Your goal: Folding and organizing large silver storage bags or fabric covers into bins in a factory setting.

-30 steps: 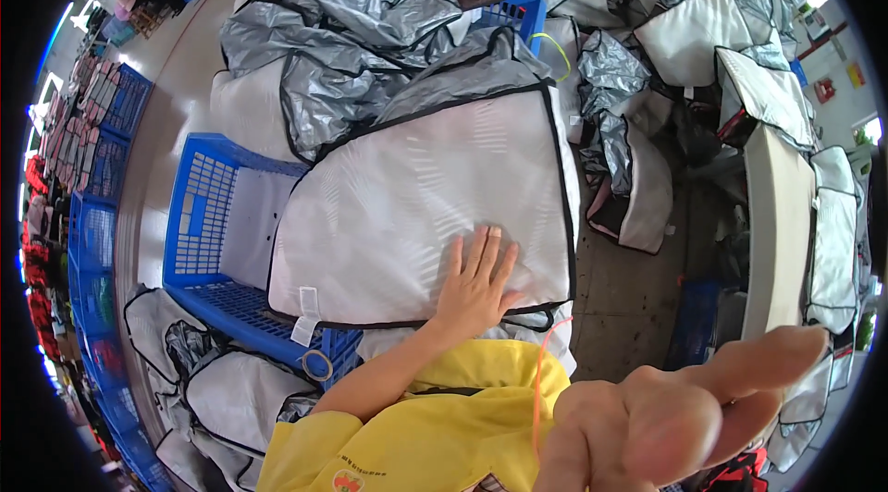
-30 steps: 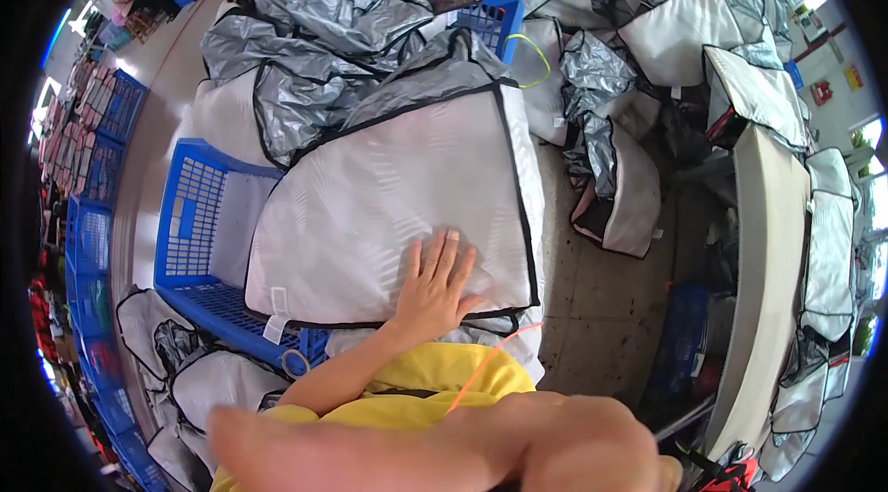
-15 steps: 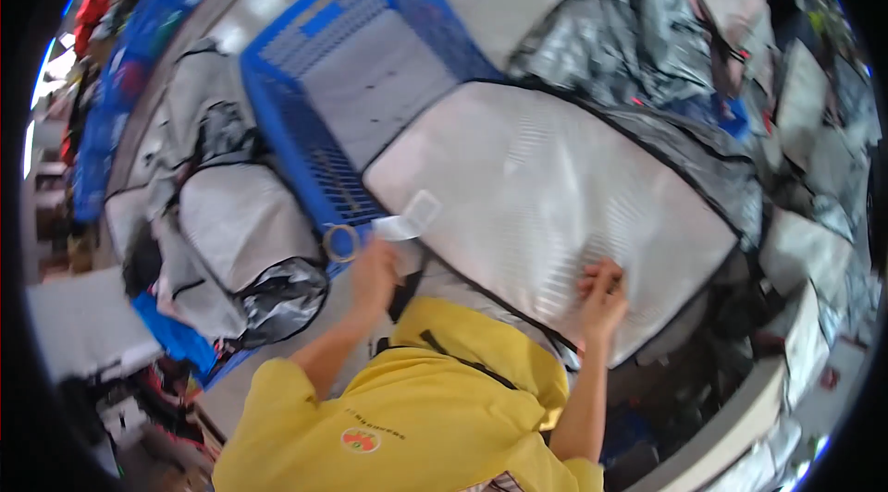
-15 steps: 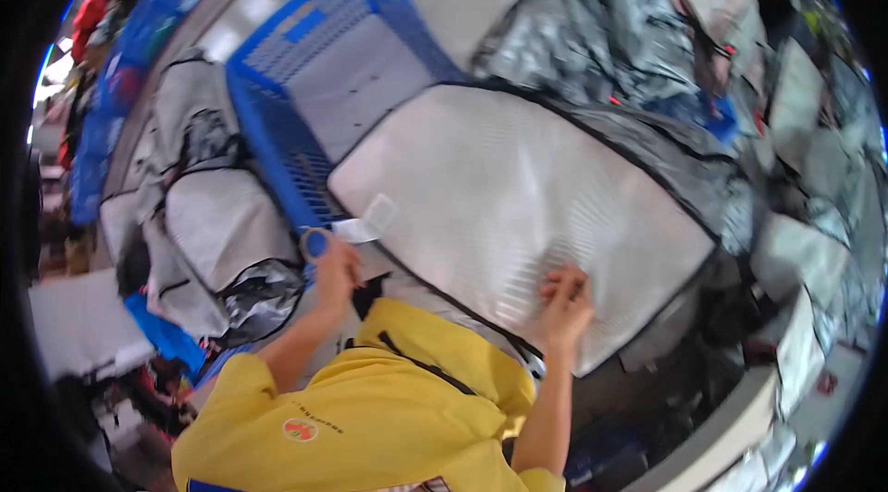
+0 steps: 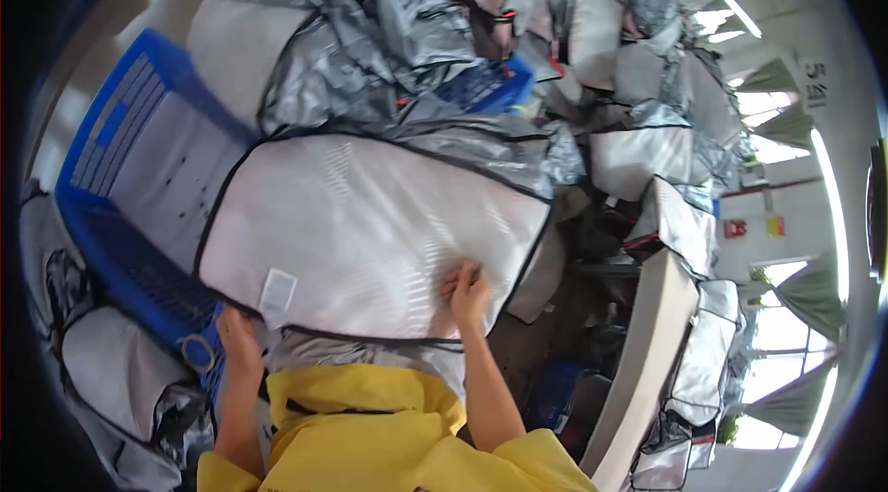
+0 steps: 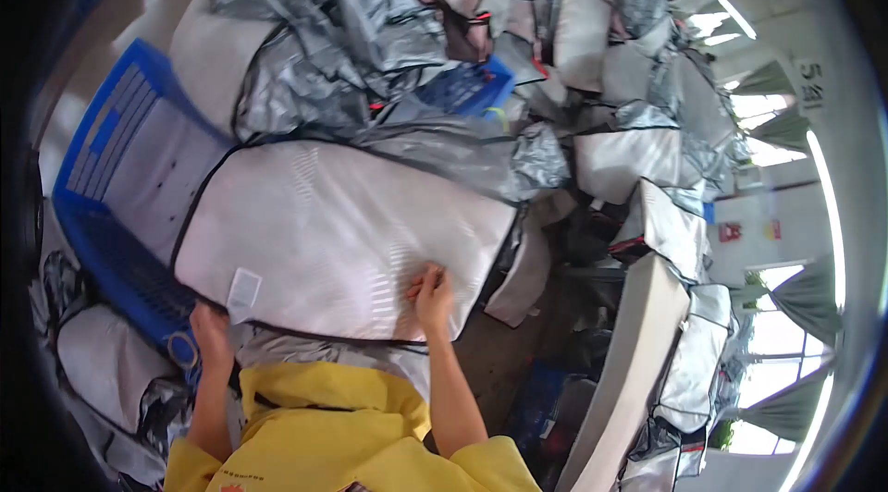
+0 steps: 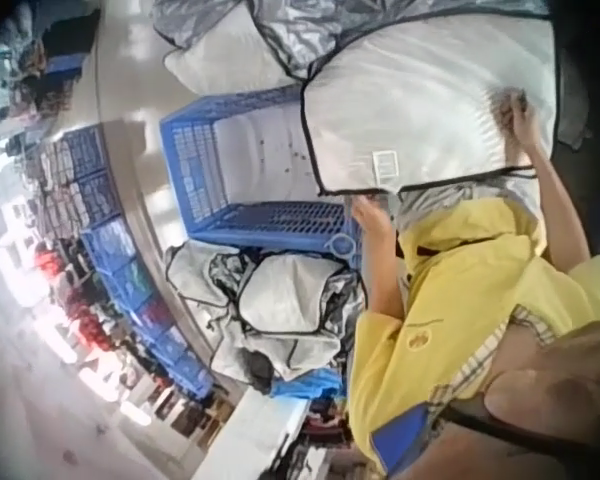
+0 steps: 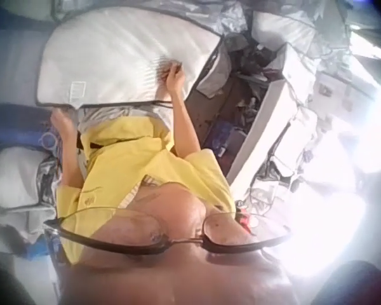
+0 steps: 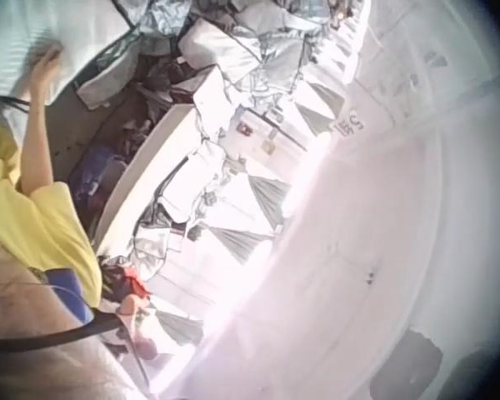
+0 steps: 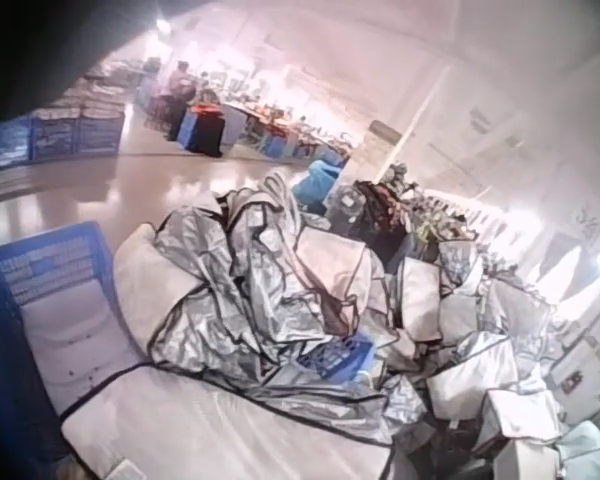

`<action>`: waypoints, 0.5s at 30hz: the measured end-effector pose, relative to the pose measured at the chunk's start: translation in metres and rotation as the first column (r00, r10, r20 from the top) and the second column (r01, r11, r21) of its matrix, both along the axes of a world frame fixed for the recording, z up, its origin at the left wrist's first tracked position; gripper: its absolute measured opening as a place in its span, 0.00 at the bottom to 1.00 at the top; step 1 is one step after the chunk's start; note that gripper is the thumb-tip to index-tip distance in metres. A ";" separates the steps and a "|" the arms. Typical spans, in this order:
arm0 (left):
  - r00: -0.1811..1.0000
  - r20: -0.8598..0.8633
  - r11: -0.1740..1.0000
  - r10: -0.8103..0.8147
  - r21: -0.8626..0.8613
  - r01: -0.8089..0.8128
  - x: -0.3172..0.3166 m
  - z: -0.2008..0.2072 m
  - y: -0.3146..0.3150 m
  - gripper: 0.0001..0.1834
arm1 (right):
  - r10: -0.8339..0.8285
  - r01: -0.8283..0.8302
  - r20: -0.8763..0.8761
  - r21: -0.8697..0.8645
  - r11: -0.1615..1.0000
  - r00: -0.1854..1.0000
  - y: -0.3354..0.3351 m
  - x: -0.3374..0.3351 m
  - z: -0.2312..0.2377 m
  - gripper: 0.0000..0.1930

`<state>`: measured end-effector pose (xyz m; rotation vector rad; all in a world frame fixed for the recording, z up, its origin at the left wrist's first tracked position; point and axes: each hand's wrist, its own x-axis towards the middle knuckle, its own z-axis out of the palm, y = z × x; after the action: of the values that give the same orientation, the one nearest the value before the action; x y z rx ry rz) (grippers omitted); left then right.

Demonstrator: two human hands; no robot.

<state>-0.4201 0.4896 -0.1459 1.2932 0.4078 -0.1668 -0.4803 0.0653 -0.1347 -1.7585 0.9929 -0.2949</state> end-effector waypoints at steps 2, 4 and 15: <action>0.964 0.064 0.962 0.260 0.075 -0.264 -0.005 0.030 -0.015 0.15 | 0.046 -0.076 -0.144 -0.211 0.974 0.989 -0.002 0.001 0.000 0.15; 0.914 0.177 0.906 0.365 0.157 -0.392 0.007 0.044 -0.019 0.19 | 0.079 -0.119 -0.145 -0.290 0.949 0.986 -0.002 0.001 0.011 0.16; 0.972 0.120 0.693 -0.203 0.719 0.056 0.045 0.080 -0.017 0.21 | 0.805 -0.777 -0.024 -0.281 0.563 0.593 0.158 0.093 0.083 0.30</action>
<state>-0.3747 0.4725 -0.0658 2.1022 0.2082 0.0103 -0.3870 0.2238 -0.0518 -2.2244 -0.0182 0.0791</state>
